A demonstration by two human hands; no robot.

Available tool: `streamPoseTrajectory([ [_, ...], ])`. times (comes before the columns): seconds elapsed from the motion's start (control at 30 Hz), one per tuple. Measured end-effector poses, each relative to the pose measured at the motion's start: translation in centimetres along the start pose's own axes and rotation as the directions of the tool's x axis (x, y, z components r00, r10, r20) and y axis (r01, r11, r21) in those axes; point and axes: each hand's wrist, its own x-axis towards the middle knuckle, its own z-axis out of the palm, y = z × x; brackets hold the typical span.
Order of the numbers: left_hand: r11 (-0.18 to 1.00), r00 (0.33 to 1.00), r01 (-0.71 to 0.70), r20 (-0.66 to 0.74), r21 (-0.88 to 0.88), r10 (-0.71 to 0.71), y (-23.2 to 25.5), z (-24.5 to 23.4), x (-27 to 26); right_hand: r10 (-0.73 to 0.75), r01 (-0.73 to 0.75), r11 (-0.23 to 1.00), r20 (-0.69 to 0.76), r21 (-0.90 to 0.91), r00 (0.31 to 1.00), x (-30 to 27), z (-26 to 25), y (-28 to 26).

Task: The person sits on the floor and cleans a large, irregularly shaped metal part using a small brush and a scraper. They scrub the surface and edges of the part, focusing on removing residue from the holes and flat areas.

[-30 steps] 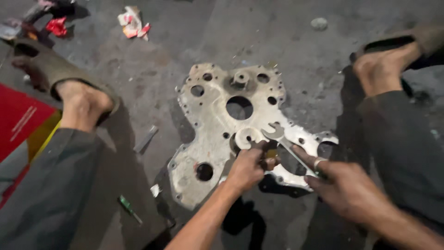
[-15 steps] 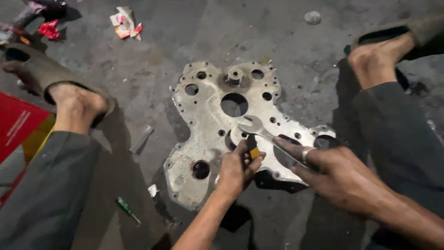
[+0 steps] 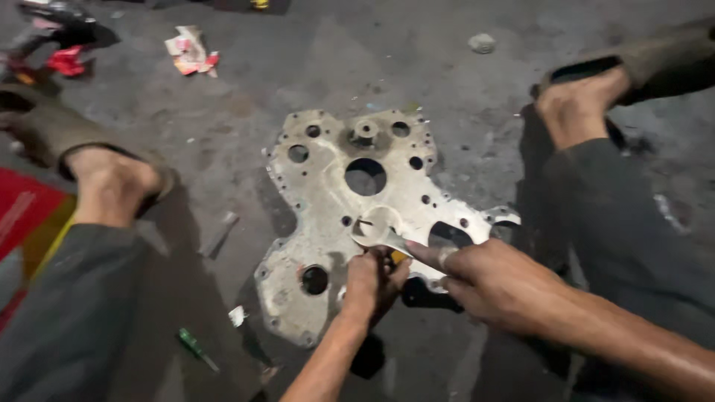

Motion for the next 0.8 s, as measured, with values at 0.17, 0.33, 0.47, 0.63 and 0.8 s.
streamPoseTrajectory([
  [0.17, 0.973, 1.0, 0.008, -0.026, -0.231, -0.014, 0.6, -0.5, -0.9, 0.274, -0.276, 0.961, 0.047, 0.036, 0.961, 0.1, -1.1, -1.4],
  [0.33, 0.989, 1.0, 0.018, -0.009, -0.147, -0.019, 1.1, -0.3, -0.7, 0.139, -0.136, 0.989, -0.067, 0.05, 0.988, -0.5, -1.4, -1.6],
  [0.47, 0.977, 0.976, -0.195, -0.119, -0.088, 0.184, 1.1, -1.0, -1.2, -0.007, 0.01, 0.999, 0.084, -0.039, 0.996, 0.1, -0.6, -1.4],
  [0.63, 0.985, 0.991, -0.125, -0.06, -0.117, 0.119, 1.0, -0.4, -2.3, 0.157, -0.156, 0.987, 0.014, -0.043, 0.988, -0.8, -0.3, -2.0],
  [0.8, 0.986, 0.988, -0.151, -0.039, -0.074, 0.148, 1.0, 0.1, -1.5, 0.106, -0.105, 0.994, 0.028, -0.02, 0.994, -1.6, -1.1, -2.4],
])
